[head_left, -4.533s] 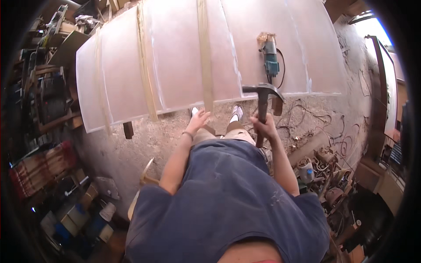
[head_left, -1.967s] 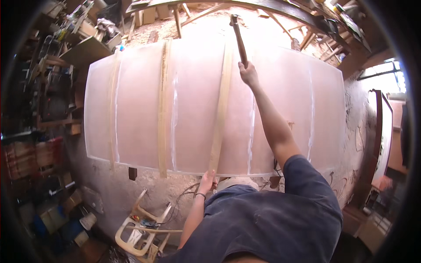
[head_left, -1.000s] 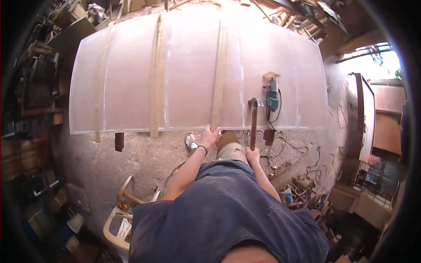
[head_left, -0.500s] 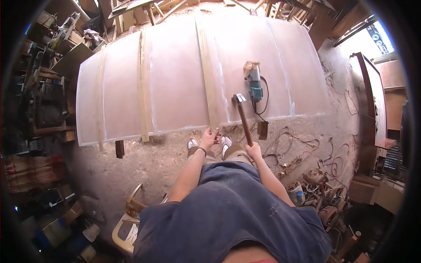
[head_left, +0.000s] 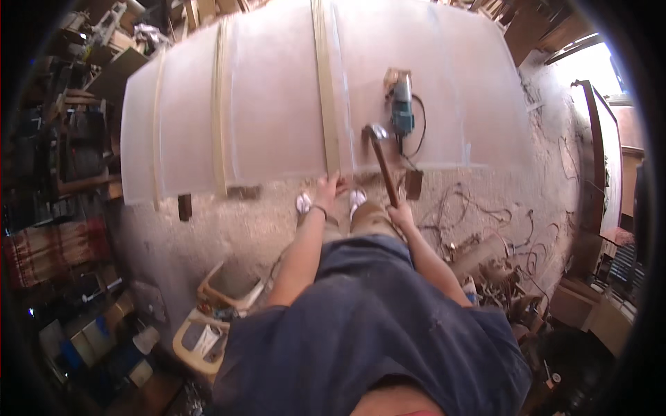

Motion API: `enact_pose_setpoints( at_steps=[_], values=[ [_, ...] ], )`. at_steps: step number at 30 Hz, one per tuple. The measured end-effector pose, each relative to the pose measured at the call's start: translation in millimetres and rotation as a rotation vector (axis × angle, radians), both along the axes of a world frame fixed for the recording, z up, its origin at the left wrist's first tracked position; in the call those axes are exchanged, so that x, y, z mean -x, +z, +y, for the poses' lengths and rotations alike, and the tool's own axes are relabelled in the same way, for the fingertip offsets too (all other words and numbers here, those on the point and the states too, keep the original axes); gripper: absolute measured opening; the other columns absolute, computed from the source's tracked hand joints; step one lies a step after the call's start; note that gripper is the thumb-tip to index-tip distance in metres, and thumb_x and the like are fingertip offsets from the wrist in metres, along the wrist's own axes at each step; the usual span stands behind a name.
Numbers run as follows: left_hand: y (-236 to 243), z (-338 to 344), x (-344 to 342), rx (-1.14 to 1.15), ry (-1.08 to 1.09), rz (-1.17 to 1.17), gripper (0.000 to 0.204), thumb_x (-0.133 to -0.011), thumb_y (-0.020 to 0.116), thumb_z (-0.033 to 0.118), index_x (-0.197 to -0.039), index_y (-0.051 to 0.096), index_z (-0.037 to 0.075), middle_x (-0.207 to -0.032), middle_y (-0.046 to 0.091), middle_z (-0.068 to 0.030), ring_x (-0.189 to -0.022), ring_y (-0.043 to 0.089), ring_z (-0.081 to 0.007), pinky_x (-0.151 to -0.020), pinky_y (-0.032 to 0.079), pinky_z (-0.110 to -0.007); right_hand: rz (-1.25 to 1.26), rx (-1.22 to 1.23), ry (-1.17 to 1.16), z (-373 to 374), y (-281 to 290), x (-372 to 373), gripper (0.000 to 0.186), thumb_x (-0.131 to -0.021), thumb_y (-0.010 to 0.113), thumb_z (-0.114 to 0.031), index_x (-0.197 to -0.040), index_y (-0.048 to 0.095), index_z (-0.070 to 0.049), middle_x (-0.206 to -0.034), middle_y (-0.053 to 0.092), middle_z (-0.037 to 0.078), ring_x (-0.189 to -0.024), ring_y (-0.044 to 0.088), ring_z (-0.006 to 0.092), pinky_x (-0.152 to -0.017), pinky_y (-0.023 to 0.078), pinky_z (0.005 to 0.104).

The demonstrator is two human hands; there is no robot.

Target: Fitting and securing wooden slats onto a larger curved panel using a hammer and a handheld router.

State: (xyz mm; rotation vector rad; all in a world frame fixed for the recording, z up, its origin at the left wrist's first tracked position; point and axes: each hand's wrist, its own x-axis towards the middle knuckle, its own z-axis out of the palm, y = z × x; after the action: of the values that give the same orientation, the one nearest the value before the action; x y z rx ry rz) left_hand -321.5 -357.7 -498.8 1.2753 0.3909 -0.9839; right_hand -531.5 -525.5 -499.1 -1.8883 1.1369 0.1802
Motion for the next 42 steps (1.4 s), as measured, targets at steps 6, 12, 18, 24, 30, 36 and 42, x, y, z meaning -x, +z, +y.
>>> enact_pose_setpoints(
  at_steps=[6, 12, 18, 24, 30, 36, 42],
  values=[
    [16.7, -0.3, 14.6, 0.095, 0.043, -0.055, 0.021, -0.098, 0.048, 0.022, -0.111, 0.056, 0.007, -0.106, 0.066, -0.0089, -0.095, 0.067, -0.0201, -0.077, 0.057, -0.035, 0.094, -0.029, 0.032, -13.4, -16.5, 4.4, 0.035, -0.079, 0.07, -0.032, -0.076, 0.066, 0.003, -0.059, 0.061, 0.014, -0.056, 0.065, 0.026, -0.059, 0.05, 0.0411],
    [14.9, -1.6, 23.3, -0.006, 0.174, -0.087, 0.03, -0.103, 0.044, 0.032, -0.111, 0.057, 0.006, -0.101, 0.067, -0.0069, -0.089, 0.068, -0.0155, -0.064, 0.057, -0.029, 0.118, -0.056, 0.023, -6.0, -15.3, 4.3, 0.038, -0.076, 0.069, -0.034, -0.075, 0.065, 0.004, -0.064, 0.064, 0.018, -0.066, 0.068, 0.03, -0.063, 0.05, 0.0427],
    [3.6, 1.6, 23.4, -0.05, 0.229, -0.099, 0.027, -0.101, 0.051, 0.027, -0.11, 0.055, 0.002, -0.096, 0.068, -0.0096, -0.084, 0.07, -0.0188, -0.065, 0.057, -0.028, 0.155, -0.107, 0.001, -6.4, -2.8, 0.0, 0.04, -0.075, 0.069, -0.035, -0.077, 0.066, 0.005, -0.069, 0.065, 0.021, -0.072, 0.069, 0.0321, -0.068, 0.051, 0.0433],
    [-2.2, -4.2, 23.0, 0.008, 0.387, -0.046, 0.022, -0.101, 0.053, 0.021, -0.105, 0.053, -0.001, -0.092, 0.068, -0.0142, -0.083, 0.071, -0.0237, -0.069, 0.061, -0.029, 0.114, -0.085, 0.016, -6.9, -7.6, 1.8, 0.037, -0.076, 0.068, -0.033, -0.08, 0.067, 0.003, -0.07, 0.065, 0.02, -0.072, 0.068, 0.0302, -0.069, 0.05, 0.0431],
    [-6.5, -1.6, 18.0, -0.003, 0.433, -0.015, 0.022, -0.1, 0.054, 0.02, -0.108, 0.052, -0.001, -0.094, 0.067, -0.016, -0.083, 0.071, -0.0256, -0.067, 0.063, -0.03, 0.159, -0.134, 0.022, -7.2, -6.1, -1.8, 0.04, -0.076, 0.063, -0.033, -0.093, 0.069, 0.003, -0.087, 0.068, 0.029, -0.091, 0.068, 0.0413, -0.081, 0.051, 0.0458],
    [-7.4, -10.9, 25.2, 0.085, 0.55, 0.002, 0.018, -0.099, 0.055, 0.018, -0.104, 0.051, 0.001, -0.092, 0.065, -0.0144, -0.079, 0.071, -0.0246, -0.063, 0.063, -0.029, 0.15, -0.094, -0.004, -5.0, -12.0, 0.1, 0.035, -0.078, 0.065, -0.032, -0.08, 0.067, 0.003, -0.069, 0.066, 0.02, -0.07, 0.068, 0.0303, -0.067, 0.051, 0.0418],
    [-10.7, -11.5, 28.2, 0.059, 0.581, -0.036, 0.019, -0.099, 0.056, 0.016, -0.108, 0.051, 0.0, -0.093, 0.066, -0.0154, -0.082, 0.071, -0.0258, -0.065, 0.063, -0.029, 0.156, -0.142, 0.018, -5.3, -4.5, -3.4, 0.04, -0.077, 0.062, -0.033, -0.092, 0.068, 0.003, -0.088, 0.068, 0.028, -0.093, 0.067, 0.0412, -0.081, 0.051, 0.0456]
  ],
)
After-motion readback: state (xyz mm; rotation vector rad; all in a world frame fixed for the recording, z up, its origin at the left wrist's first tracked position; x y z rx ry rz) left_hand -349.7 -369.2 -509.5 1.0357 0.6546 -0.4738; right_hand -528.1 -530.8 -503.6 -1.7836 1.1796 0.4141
